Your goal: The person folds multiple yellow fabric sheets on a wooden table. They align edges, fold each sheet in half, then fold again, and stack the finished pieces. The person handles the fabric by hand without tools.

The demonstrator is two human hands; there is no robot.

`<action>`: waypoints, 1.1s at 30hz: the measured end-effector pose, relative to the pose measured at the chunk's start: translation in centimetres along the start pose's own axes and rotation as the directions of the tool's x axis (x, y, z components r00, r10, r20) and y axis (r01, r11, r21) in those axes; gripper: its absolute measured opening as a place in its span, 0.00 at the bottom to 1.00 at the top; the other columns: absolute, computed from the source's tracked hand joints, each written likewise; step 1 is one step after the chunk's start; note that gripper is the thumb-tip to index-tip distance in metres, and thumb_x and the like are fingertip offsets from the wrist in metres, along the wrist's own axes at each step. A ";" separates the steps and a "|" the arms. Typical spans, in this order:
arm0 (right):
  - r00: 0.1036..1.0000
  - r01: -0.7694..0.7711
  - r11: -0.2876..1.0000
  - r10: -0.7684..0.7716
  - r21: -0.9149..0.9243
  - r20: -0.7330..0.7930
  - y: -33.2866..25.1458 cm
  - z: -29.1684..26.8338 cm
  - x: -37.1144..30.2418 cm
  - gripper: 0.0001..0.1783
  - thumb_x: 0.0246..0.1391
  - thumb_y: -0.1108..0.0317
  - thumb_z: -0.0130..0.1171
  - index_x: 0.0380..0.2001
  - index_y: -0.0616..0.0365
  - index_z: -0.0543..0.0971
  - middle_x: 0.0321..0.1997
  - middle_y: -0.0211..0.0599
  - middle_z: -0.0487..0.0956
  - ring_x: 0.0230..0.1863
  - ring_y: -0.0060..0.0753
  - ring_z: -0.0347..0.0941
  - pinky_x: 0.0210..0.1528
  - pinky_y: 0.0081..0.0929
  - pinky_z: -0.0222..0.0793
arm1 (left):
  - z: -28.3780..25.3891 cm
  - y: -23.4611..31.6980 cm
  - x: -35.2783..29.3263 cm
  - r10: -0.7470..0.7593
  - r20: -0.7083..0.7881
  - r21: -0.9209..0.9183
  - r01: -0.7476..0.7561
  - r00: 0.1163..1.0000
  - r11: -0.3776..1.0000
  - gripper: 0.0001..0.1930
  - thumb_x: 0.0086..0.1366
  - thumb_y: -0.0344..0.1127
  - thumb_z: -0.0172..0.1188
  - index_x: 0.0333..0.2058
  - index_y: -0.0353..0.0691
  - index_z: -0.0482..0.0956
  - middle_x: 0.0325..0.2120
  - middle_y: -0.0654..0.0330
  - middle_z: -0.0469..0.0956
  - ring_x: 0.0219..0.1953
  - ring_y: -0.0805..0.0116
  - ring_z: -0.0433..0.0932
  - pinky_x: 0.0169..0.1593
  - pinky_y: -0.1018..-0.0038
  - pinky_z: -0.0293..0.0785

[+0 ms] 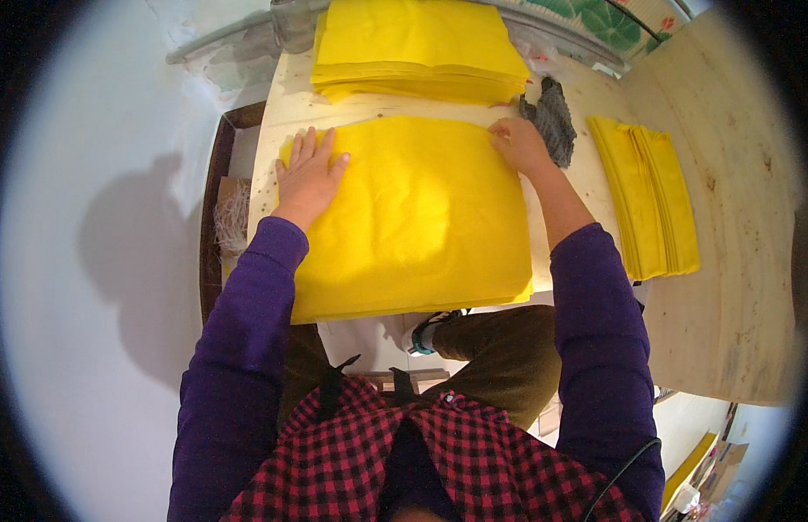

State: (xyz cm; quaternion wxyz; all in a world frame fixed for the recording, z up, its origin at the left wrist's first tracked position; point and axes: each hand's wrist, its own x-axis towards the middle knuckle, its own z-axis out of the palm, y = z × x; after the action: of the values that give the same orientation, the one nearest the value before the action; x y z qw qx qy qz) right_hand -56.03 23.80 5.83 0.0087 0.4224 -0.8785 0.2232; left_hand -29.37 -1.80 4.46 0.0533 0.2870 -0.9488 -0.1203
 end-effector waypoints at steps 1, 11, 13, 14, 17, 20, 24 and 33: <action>1.000 -0.020 1.000 0.020 0.005 0.014 0.1 0.0 0.2 0.12 0.47 0.66 0.62 0.34 0.60 0.81 0.36 0.47 0.80 0.39 0.48 0.77 0.44 0.38 0.72 | 0.0 0.0 0.0 0.004 -0.002 0.004 -0.004 1.000 1.000 0.30 0.69 0.55 0.41 0.66 0.53 0.55 0.69 0.57 0.48 0.71 0.57 0.43 0.67 0.42 0.39; 1.000 -0.005 0.999 0.006 0.047 -0.020 -0.6 -0.8 1.2 0.08 0.46 0.68 0.60 0.29 0.61 0.79 0.32 0.47 0.79 0.36 0.49 0.77 0.38 0.38 0.71 | -0.1 -0.4 0.1 0.004 -0.042 0.000 -0.004 0.999 1.000 0.30 0.70 0.55 0.40 0.66 0.51 0.54 0.68 0.53 0.48 0.71 0.55 0.42 0.67 0.43 0.38; 1.000 -0.013 0.997 0.014 0.080 -0.010 -0.6 -0.7 1.5 0.08 0.46 0.68 0.59 0.28 0.61 0.78 0.32 0.48 0.79 0.36 0.49 0.76 0.38 0.39 0.71 | -0.2 -0.5 0.2 -0.003 -0.034 -0.008 0.003 0.999 1.000 0.30 0.70 0.55 0.40 0.66 0.51 0.54 0.68 0.53 0.48 0.71 0.55 0.42 0.67 0.43 0.38; 1.000 -0.026 0.997 0.027 0.076 -0.001 -0.6 -0.6 1.6 0.08 0.46 0.68 0.59 0.29 0.61 0.78 0.33 0.48 0.79 0.37 0.49 0.76 0.39 0.38 0.71 | -0.3 -0.5 0.2 -0.005 -0.029 -0.012 0.005 1.000 1.000 0.30 0.70 0.55 0.40 0.67 0.51 0.54 0.68 0.53 0.48 0.71 0.55 0.42 0.67 0.43 0.38; 0.999 -0.035 0.997 0.034 0.067 0.010 -0.1 0.0 2.1 0.10 0.47 0.68 0.59 0.33 0.61 0.79 0.36 0.48 0.79 0.40 0.50 0.76 0.43 0.37 0.71 | -0.4 -0.5 0.3 -0.013 -0.019 -0.027 0.013 1.000 1.000 0.30 0.70 0.55 0.39 0.67 0.51 0.54 0.68 0.53 0.47 0.71 0.55 0.42 0.67 0.44 0.38; 0.999 0.048 0.996 -0.047 0.069 -0.022 0.4 1.0 2.5 0.15 0.48 0.66 0.58 0.40 0.60 0.79 0.41 0.49 0.79 0.44 0.49 0.76 0.47 0.36 0.71 | -0.4 -0.5 0.2 -0.009 -0.025 -0.027 0.009 1.000 1.000 0.30 0.70 0.55 0.39 0.67 0.51 0.54 0.68 0.53 0.47 0.71 0.55 0.42 0.68 0.44 0.38; 0.994 0.095 0.993 -0.099 0.067 0.050 0.4 1.6 3.2 0.16 0.50 0.67 0.57 0.43 0.60 0.79 0.41 0.48 0.79 0.46 0.45 0.76 0.49 0.33 0.70 | -0.4 -0.5 0.3 -0.017 -0.019 -0.015 0.017 1.000 1.000 0.30 0.70 0.55 0.39 0.67 0.50 0.54 0.68 0.53 0.47 0.71 0.54 0.42 0.68 0.44 0.38; 0.983 0.081 0.997 -0.083 0.018 0.163 0.3 0.5 4.0 0.11 0.49 0.64 0.58 0.30 0.61 0.81 0.31 0.48 0.80 0.34 0.47 0.78 0.37 0.38 0.72 | -0.4 -0.7 0.5 -0.007 -0.062 -0.038 0.005 0.998 0.999 0.29 0.70 0.53 0.42 0.66 0.48 0.56 0.68 0.51 0.49 0.70 0.52 0.44 0.67 0.43 0.39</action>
State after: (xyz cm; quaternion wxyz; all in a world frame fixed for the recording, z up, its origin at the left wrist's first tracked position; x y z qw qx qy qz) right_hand -58.74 20.84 6.10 -0.0569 0.4751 -0.8568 0.1922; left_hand -29.33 -2.74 4.69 0.0880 0.2926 -0.9434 -0.1293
